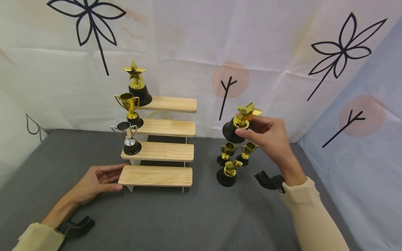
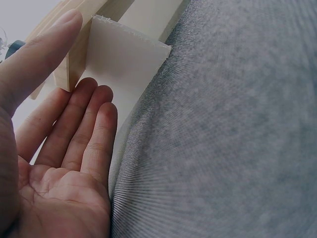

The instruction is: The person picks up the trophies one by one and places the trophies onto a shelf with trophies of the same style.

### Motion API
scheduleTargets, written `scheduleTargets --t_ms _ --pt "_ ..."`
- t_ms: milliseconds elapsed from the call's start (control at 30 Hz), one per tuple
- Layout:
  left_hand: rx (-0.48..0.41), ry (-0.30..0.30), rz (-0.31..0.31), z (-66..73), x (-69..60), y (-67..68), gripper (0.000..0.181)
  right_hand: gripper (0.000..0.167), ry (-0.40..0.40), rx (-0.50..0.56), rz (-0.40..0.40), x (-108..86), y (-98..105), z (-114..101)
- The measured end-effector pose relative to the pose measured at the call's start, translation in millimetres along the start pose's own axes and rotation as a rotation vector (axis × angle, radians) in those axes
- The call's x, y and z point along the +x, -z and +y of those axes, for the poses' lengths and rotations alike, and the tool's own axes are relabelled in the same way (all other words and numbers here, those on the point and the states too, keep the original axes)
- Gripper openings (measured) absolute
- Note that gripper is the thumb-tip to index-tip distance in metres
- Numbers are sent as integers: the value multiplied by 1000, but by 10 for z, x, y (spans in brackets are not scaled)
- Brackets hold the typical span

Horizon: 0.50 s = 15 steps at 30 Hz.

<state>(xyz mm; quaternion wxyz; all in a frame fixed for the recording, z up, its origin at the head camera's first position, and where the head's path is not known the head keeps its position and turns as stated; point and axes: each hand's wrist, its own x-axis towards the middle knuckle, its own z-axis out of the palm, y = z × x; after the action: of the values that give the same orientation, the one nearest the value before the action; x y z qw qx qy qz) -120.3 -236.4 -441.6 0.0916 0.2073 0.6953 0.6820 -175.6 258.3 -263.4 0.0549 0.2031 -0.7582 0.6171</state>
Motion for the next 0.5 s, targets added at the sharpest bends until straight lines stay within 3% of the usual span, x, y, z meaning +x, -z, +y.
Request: scheduleTargets --t_ms 500 --pt "1 12 7 10 5 -5 68 41 20 54 -20 301 -239 -68"
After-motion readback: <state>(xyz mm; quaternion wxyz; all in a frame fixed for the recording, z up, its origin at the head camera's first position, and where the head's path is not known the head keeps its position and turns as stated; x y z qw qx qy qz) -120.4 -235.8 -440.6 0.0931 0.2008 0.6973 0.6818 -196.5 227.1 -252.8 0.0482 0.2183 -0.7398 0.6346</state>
